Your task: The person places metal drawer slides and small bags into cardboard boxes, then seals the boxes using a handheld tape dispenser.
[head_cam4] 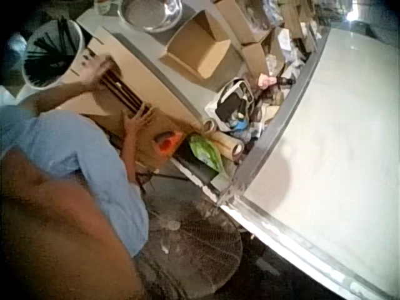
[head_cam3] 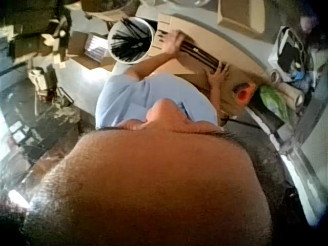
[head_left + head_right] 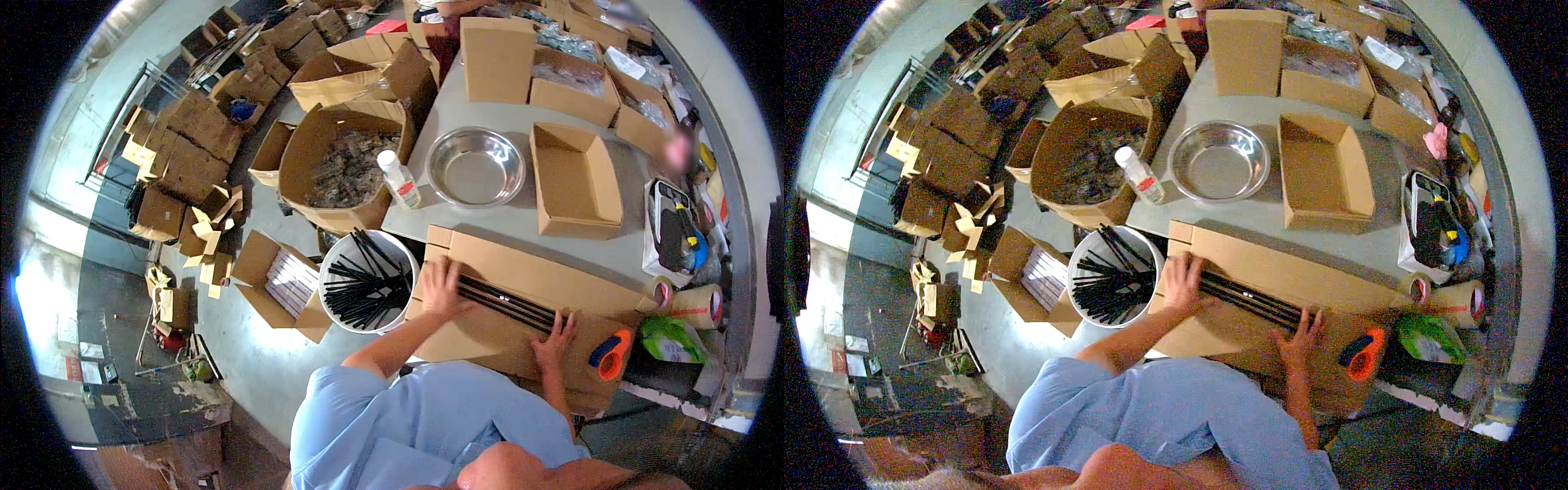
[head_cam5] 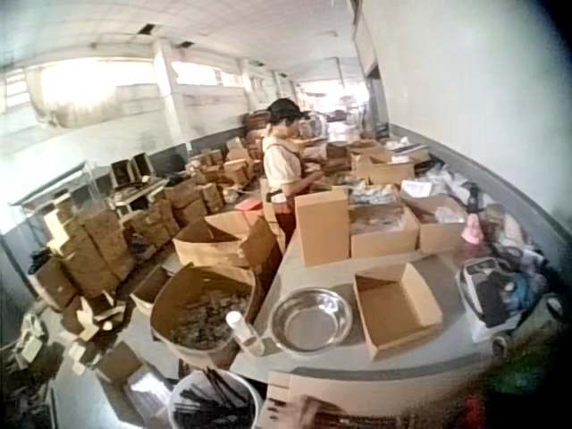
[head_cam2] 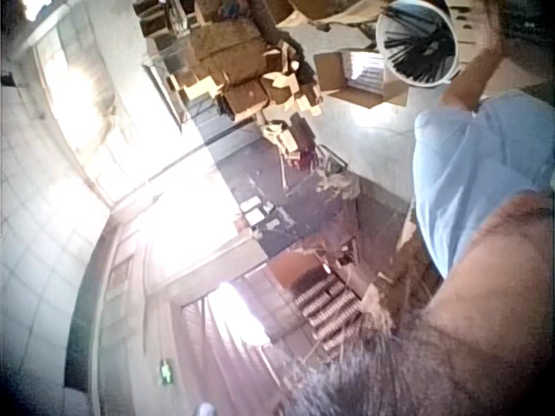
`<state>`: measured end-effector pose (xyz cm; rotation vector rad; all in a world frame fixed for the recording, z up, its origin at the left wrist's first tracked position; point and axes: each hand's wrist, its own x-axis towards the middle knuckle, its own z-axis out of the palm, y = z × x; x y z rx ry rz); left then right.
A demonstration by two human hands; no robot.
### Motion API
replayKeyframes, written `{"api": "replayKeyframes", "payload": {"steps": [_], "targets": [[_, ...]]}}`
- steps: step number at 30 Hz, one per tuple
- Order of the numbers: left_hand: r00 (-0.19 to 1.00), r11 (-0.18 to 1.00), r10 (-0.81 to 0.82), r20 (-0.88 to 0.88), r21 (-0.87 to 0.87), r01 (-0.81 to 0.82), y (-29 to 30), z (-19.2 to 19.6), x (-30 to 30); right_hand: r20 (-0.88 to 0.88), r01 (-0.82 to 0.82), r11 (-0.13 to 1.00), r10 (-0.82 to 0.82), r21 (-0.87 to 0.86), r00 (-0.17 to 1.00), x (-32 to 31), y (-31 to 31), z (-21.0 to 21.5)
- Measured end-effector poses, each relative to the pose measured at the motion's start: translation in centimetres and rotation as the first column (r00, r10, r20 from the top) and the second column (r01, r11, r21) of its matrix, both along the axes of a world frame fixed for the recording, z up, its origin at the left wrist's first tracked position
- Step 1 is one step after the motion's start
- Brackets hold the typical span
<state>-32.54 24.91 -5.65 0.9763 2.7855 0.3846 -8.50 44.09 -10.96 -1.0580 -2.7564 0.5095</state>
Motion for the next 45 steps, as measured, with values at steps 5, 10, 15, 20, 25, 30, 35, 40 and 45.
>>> {"api": "replayKeyframes", "payload": {"steps": [5,10,15,20,25,30,35,40,45], "targets": [[0.995,0.992,0.104,0.002,0.07,-0.104,-2.5,-4.8,-1.4,-0.225,0.11,0.987,-0.082,0.115,0.971,-1.0,1.4,-1.5],[0.994,0.99,0.013,0.112,0.138,-0.029,-0.3,-7.5,0.1,-0.22,0.07,0.991,-0.044,0.111,0.975,-0.7,3.7,-2.8],[0.91,0.87,-0.216,0.355,0.494,0.013,-3.9,-4.9,-1.8,-0.146,0.133,0.937,-0.09,0.322,0.985,-1.4,2.4,-4.1],[0.843,0.634,0.532,-0.075,0.696,-0.338,-18.3,-2.4,-11.7,-0.078,0.073,0.93,-0.048,0.361,0.996,-5.9,-6.0,-1.6],[0.404,0.367,0.91,0.094,0.274,-0.889,-37.8,-11.0,-18.3,0.021,-0.06,0.956,0.056,0.287,0.998,-9.4,-14.5,-3.5],[0.196,0.344,0.85,0.489,-0.235,-0.909,-44.0,-19.1,-21.2,0.094,0.168,0.941,-0.203,0.292,0.975,-10.1,-15.0,-4.3],[0.558,0.608,0.772,0.305,-0.611,-0.507,-58.2,-34.4,-22.5,0.143,0.032,0.962,-0.073,0.271,0.987,-12.6,-16.2,-7.7],[-0.213,-0.163,0.429,0.878,-0.157,-0.974,-46.9,-30.2,-25.0,0.243,0.117,0.948,-0.193,0.295,0.951,-11.2,-17.1,-1.7],[0.757,0.658,0.56,0.336,-0.736,-0.16,-48.3,-25.8,-26.5,0.307,0.297,0.952,-0.305,0.072,0.902,-15.6,-19.4,1.2]]}}
